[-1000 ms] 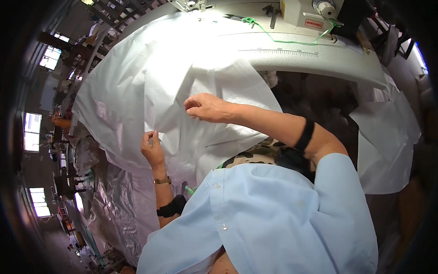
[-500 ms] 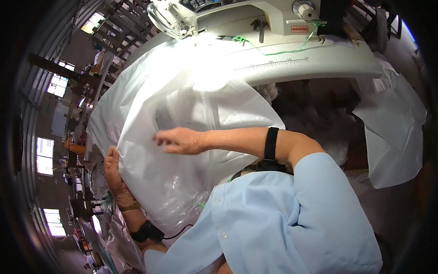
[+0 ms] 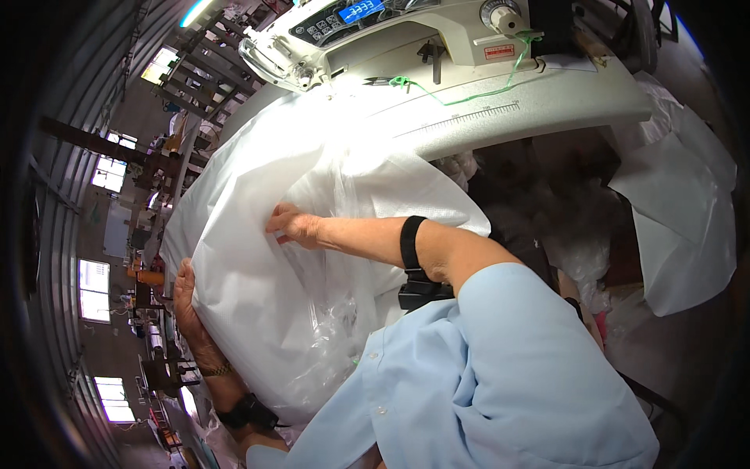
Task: Sewing white fabric using an industrial sewing machine.
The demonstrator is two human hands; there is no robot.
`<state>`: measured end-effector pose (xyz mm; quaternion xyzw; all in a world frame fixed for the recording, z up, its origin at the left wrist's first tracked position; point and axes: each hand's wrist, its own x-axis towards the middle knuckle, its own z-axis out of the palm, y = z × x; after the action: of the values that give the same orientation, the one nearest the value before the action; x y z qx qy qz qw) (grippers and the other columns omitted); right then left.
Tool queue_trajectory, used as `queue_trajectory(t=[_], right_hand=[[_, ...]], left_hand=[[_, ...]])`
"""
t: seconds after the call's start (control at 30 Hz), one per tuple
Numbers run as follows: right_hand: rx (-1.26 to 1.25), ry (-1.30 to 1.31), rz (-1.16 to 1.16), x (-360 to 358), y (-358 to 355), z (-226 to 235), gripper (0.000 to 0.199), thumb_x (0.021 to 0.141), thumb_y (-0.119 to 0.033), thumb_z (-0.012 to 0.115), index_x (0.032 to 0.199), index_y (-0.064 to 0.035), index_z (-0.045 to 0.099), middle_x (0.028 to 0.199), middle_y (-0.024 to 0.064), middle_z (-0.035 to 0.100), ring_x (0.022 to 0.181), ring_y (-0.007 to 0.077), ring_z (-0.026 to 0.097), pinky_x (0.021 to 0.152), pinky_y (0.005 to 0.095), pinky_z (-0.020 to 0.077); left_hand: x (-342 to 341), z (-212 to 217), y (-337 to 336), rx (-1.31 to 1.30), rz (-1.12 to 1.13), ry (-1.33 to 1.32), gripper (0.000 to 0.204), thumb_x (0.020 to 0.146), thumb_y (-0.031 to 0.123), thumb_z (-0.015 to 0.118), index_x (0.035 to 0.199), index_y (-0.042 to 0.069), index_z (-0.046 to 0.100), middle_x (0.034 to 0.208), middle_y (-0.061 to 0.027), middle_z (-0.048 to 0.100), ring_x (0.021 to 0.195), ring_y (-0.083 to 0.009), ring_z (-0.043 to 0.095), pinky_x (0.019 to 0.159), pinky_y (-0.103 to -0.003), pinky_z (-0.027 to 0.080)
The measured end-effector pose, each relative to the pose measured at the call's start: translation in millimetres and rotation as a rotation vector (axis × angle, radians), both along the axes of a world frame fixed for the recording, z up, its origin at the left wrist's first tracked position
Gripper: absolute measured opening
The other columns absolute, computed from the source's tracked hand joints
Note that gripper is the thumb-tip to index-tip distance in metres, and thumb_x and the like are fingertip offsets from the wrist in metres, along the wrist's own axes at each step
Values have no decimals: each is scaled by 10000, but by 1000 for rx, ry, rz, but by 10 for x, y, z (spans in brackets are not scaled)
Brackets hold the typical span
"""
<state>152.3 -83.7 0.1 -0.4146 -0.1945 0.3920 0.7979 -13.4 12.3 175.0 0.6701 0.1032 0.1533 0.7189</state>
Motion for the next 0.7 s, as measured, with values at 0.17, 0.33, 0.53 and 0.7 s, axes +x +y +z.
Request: queue_trajectory(t=[0.17,0.33,0.53,0.7], right_hand=[[-65,26,166,-263,-110,-126,457,862,-287,689,1211,-24,555,1122,86,580,1044,176,533,928,331,442],[-100,-254,191,-467,-528,-390,367,900,-317,649,1117,-21,635,1081,65,622,992,144,556,887,311,460],[87,-318,308,-1114,-817,99,407,984,-334,562,1134,44,569,967,63,635,878,161,581,789,323,496],[-62,-542,-34,-1575,-931,142,342,934,-279,577,991,58,556,879,234,628,859,410,621,800,433,498]], left_hand=[[-50,-168,727,360,-101,15,133,1006,120,514,896,46,533,798,-34,622,654,-86,566,586,-224,487],[65,-536,1034,1321,-45,222,114,943,90,550,877,-2,532,724,-135,561,646,-222,537,631,-366,445],[95,-1105,916,1727,-280,194,135,920,103,566,857,-15,548,809,-213,612,716,-399,559,664,-412,469],[187,-530,90,1525,-177,91,176,878,127,665,885,-40,610,747,-185,636,669,-296,631,646,-341,513]])
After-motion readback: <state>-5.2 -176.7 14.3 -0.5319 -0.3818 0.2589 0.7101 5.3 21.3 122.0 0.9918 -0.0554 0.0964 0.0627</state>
